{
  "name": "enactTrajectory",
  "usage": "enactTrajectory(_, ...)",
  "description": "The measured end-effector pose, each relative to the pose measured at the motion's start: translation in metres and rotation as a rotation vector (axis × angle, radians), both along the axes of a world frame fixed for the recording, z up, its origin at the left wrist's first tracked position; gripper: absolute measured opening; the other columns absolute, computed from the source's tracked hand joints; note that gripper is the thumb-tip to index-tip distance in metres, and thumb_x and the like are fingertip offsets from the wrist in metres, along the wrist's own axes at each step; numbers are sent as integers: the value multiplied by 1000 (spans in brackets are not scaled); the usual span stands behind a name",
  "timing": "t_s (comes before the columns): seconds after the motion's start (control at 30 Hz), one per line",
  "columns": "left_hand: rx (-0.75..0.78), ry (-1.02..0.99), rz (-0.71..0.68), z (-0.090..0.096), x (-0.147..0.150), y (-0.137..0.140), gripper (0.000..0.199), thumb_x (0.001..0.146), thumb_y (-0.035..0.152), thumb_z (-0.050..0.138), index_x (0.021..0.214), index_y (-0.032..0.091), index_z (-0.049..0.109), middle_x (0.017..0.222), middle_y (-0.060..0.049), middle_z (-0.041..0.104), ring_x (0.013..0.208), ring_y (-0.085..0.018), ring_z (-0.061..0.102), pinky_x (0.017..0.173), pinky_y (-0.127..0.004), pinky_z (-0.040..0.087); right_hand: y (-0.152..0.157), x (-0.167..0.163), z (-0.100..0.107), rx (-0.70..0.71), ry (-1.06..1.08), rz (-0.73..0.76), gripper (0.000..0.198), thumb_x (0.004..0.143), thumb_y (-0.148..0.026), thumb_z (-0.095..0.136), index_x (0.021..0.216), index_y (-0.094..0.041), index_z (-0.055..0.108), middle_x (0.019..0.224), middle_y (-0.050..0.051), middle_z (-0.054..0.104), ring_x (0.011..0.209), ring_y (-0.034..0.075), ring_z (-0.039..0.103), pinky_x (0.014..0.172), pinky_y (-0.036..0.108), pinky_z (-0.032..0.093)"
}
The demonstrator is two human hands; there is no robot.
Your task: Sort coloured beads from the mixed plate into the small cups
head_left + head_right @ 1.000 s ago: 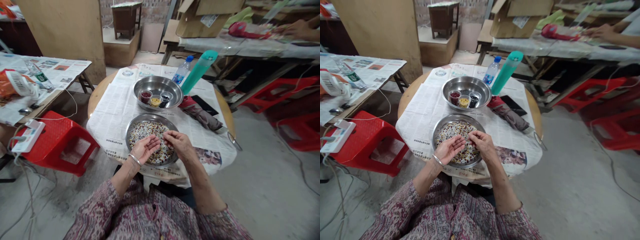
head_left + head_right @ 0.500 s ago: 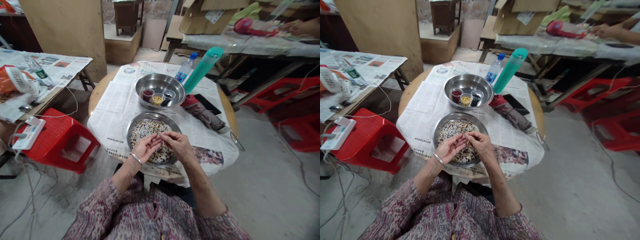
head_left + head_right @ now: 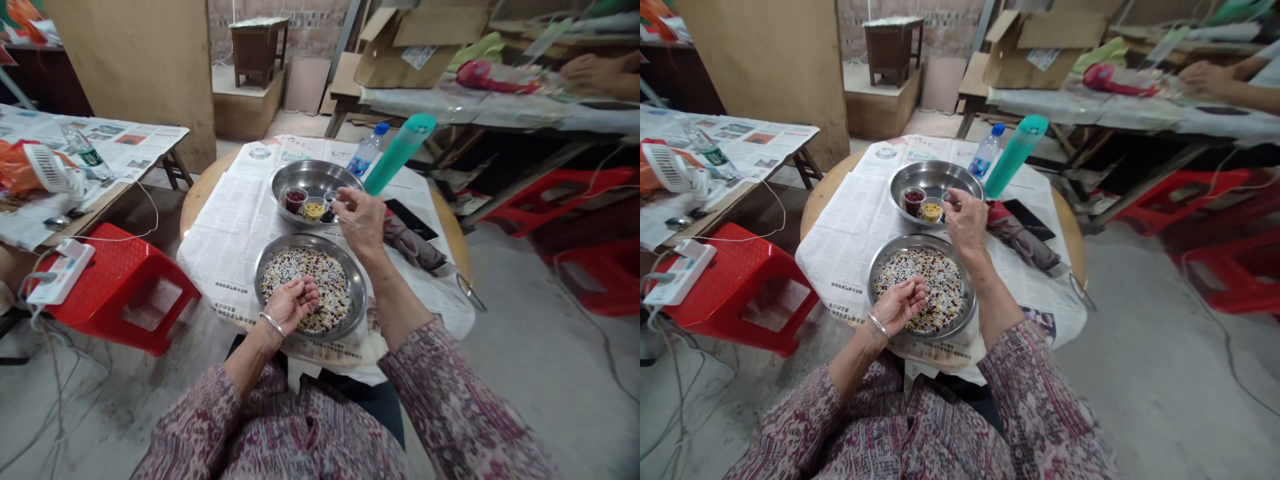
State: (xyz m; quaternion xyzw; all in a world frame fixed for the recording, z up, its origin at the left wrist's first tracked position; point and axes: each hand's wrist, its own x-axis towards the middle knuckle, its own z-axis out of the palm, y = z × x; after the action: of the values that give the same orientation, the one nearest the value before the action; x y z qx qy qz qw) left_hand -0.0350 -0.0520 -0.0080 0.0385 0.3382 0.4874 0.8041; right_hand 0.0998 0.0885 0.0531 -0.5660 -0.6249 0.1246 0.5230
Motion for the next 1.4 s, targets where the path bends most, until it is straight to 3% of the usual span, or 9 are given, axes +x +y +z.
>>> enactTrajectory(0.1, 3, -12, 14, -3, 0, 0, 11, 91, 6, 52, 92, 8, 63, 69, -3, 63, 58, -7, 59, 63, -20, 51, 0, 7, -12, -80, 25, 16, 26, 81, -27, 59, 100, -15, 72, 78, 5, 73, 62, 15, 64, 67, 34, 54)
enactTrajectory(0.33, -39, -11, 120, -5, 3, 5, 25, 76, -7, 45, 86, 9, 61, 69, -3, 60, 56, -5, 53, 57, -16, 43, -69, 29, -50, -242, 78, 28, 28, 79, -37, 59, 90, -15, 73, 68, 4, 70, 58, 17, 63, 60, 30, 49)
enactTrajectory(0.43, -37, 21, 193, -5, 5, 6, 27, 69, -8, 44, 81, 11, 59, 70, -2, 59, 59, -5, 52, 58, -17, 42, -88, 37, -67, -325, 0, 73, 28, 77, -37, 59, 87, -16, 74, 71, 5, 72, 61, 18, 63, 62, 30, 49)
enactTrajectory(0.53, -49, 39, 254, -3, 6, 6, 19, 76, -3, 47, 81, 12, 58, 72, -1, 58, 62, -6, 53, 61, -17, 43, -99, 41, -77, -357, -130, 150, 23, 77, -34, 58, 83, -19, 74, 77, 5, 74, 65, 18, 63, 67, 31, 49)
enactTrajectory(0.7, -33, 39, 298, 0, 7, 5, 12, 89, 8, 48, 86, 10, 60, 67, 0, 51, 56, -6, 45, 53, -17, 35, -108, 38, -84, -327, -303, 227, 21, 81, -25, 53, 85, -19, 72, 87, 7, 74, 78, 20, 67, 77, 32, 49)
enactTrajectory(0.87, -11, 50, 274, 0, 7, 5, 19, 83, -3, 45, 86, 11, 57, 67, 1, 50, 52, -4, 40, 49, -16, 29, -110, 37, -87, -286, -533, 134, 26, 84, -17, 47, 92, -16, 71, 95, 11, 73, 87, 23, 66, 80, 34, 48)
enactTrajectory(1.07, -36, 76, 270, 2, 7, 5, 32, 68, -10, 42, 85, 11, 59, 74, -2, 59, 62, -6, 54, 59, -16, 41, -108, 32, -89, -277, -667, 162, 26, 88, -17, 47, 95, -18, 72, 97, 10, 72, 89, 23, 66, 81, 32, 48)
enactTrajectory(1.23, -50, 61, 257, 2, 7, 5, 24, 75, -5, 45, 86, 9, 61, 75, -4, 61, 65, -7, 57, 65, -18, 46, -107, 29, -90, -306, -714, 141, 26, 89, -18, 47, 93, -19, 72, 96, 10, 72, 86, 23, 66, 77, 32, 47)
enactTrajectory(1.4, -50, 62, 242, -1, 7, 5, 21, 79, -2, 48, 88, 9, 63, 75, -4, 63, 64, -7, 57, 69, -20, 49, -109, 31, -88, -246, -617, 109, 23, 87, -19, 46, 89, -19, 69, 95, 10, 70, 85, 22, 63, 75, 32, 46)
